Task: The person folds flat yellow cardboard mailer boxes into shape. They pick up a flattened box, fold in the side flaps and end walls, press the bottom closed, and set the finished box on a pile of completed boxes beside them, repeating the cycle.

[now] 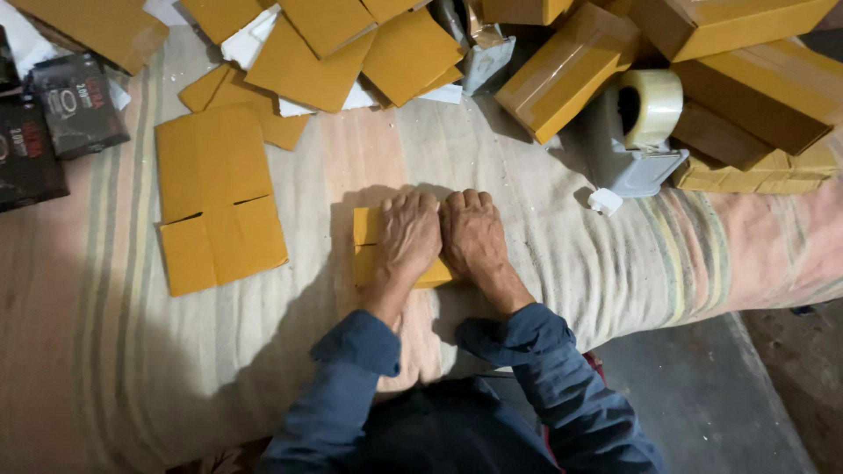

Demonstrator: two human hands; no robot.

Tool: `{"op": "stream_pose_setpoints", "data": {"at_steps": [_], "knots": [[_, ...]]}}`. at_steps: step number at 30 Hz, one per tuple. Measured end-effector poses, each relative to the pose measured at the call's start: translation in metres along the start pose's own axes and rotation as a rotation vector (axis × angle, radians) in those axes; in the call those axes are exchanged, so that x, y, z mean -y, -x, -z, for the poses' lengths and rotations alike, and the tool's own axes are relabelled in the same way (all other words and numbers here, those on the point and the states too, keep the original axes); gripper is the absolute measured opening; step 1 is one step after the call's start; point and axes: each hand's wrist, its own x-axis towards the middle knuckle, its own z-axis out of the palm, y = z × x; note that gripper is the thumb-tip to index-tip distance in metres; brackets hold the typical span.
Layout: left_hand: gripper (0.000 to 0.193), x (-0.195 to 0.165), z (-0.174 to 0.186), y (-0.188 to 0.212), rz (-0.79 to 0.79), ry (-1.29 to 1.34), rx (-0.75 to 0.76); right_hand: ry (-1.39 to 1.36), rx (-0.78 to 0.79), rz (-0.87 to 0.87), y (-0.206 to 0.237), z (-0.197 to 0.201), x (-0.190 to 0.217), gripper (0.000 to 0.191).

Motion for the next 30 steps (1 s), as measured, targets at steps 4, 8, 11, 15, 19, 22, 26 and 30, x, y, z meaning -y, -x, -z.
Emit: {"op": "stream_pose_setpoints", "data": {"at_steps": [4,8,11,15,19,22,26,30], "knots": [[0.029,0.034,0.014,0.014,-0.013,-0.007,-0.062,-0.029,-0.049,0.009,0.002,-0.003,-0.002,0.022],[0.035,0.063,0.033,0.024,0.134,-0.012,0.07,0.206,0.007,0.033,-0.002,-0.008,0.002,0.025],[0.035,0.056,0.028,0.019,0.12,-0.12,-0.069,0.391,0.017,0.088,-0.011,-0.02,0.017,0.028],[0.026,0.039,0.012,0.009,0.098,-0.126,-0.143,0.211,-0.009,0.151,-0.023,-0.036,0.03,0.021],[0.028,0.05,0.018,0.014,0.057,-0.069,-0.029,0.066,0.018,0.179,-0.018,-0.03,0.013,0.025],[0.03,0.06,0.028,0.016,0.099,-0.045,-0.023,0.064,-0.035,0.153,-0.015,-0.018,-0.01,0.03],[0.027,0.048,0.028,0.019,0.089,-0.169,-0.125,0.233,-0.098,0.087,-0.017,-0.022,-0.011,0.023],[0.024,0.022,0.012,0.014,0.112,-0.079,-0.109,0.198,-0.069,0.184,-0.019,-0.036,0.007,0.023]]}}
